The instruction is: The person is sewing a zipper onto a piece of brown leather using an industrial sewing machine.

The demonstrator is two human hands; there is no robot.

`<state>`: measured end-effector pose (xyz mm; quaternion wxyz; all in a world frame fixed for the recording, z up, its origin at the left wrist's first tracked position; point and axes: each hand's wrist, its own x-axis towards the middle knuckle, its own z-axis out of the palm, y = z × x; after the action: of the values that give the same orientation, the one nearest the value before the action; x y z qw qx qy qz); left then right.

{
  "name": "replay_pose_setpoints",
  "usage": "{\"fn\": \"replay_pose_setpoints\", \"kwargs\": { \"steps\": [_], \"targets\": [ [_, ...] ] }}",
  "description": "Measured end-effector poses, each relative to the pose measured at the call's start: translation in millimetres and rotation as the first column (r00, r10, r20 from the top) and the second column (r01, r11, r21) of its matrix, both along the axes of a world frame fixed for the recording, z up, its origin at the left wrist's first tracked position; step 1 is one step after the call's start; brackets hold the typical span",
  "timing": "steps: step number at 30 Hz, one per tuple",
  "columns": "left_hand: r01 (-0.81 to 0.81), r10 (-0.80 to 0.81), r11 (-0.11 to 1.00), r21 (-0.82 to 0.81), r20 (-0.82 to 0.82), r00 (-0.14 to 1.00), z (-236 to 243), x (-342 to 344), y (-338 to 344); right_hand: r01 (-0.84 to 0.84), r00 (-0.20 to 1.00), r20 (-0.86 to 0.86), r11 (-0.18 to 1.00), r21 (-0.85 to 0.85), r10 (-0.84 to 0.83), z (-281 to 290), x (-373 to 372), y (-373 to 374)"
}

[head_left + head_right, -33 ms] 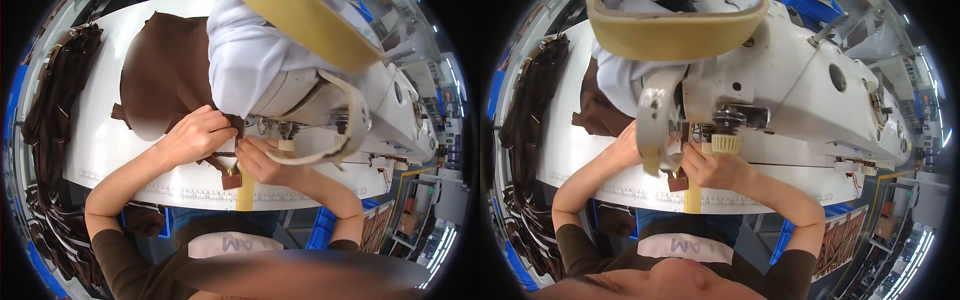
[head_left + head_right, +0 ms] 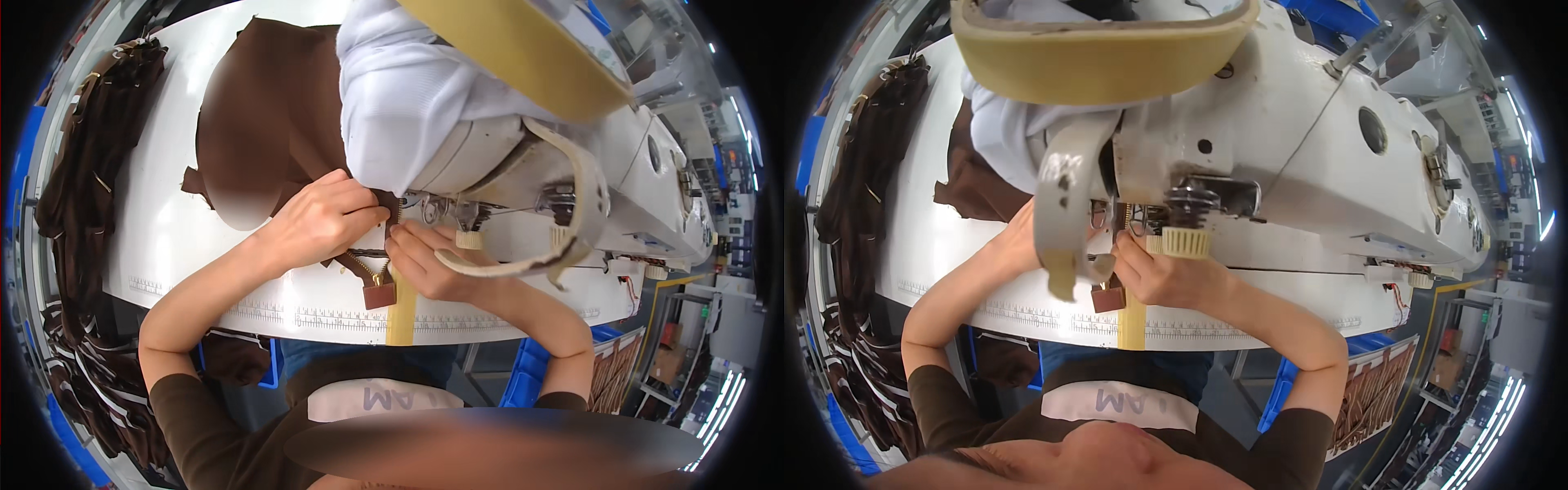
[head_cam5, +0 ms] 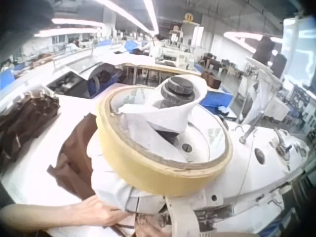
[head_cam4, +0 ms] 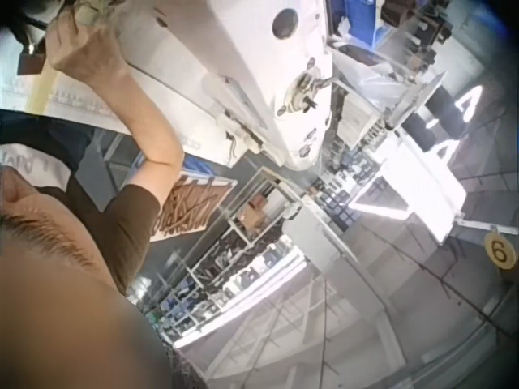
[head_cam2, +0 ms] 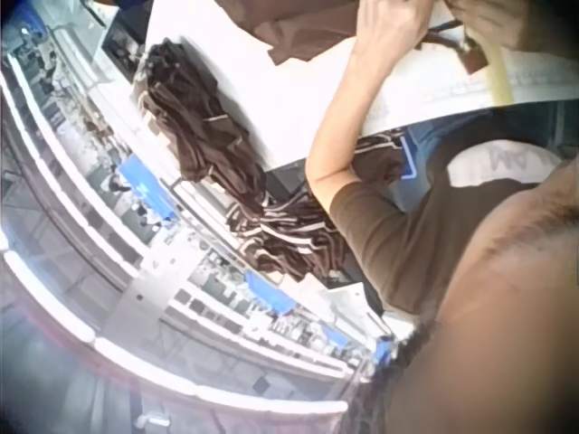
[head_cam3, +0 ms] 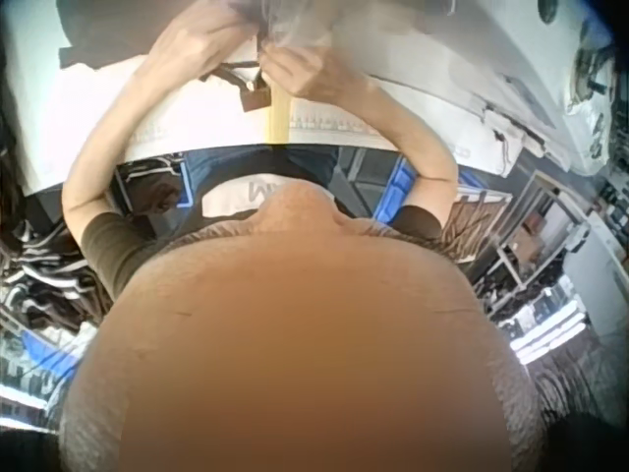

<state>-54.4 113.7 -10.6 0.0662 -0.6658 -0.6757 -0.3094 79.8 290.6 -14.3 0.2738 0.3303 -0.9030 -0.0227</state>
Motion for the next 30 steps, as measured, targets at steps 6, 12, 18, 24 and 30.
{"fn": "replay_pose_setpoints", "kwargs": {
  "steps": [6,12,18,24,30],
  "targets": [
    [0.012,-0.011,0.992,0.127,-0.006,1.000,6.3,-10.3,13.6,0.067,0.997,-0.048,0.998,0.014,-0.066,0.7,-11.2,5.2],
    [0.021,-0.015,0.991,0.133,-0.043,0.999,1.2,-16.7,12.8,0.089,0.994,-0.057,0.996,0.020,-0.088,1.6,-11.4,4.4],
    [-0.038,-0.006,0.985,0.166,0.256,0.967,-6.7,-9.3,15.3,0.155,0.988,0.021,0.987,0.042,-0.156,-5.9,-11.3,5.4],
    [0.004,0.007,0.997,0.078,-0.142,0.990,2.9,-18.4,11.2,0.146,0.989,-0.021,0.989,0.008,-0.146,3.4,-12.6,7.3],
    [0.030,-0.035,0.993,0.112,0.043,0.998,-6.9,-15.9,8.6,0.161,0.981,0.092,0.982,0.101,-0.170,12.3,-5.3,6.9]
  ]
}}
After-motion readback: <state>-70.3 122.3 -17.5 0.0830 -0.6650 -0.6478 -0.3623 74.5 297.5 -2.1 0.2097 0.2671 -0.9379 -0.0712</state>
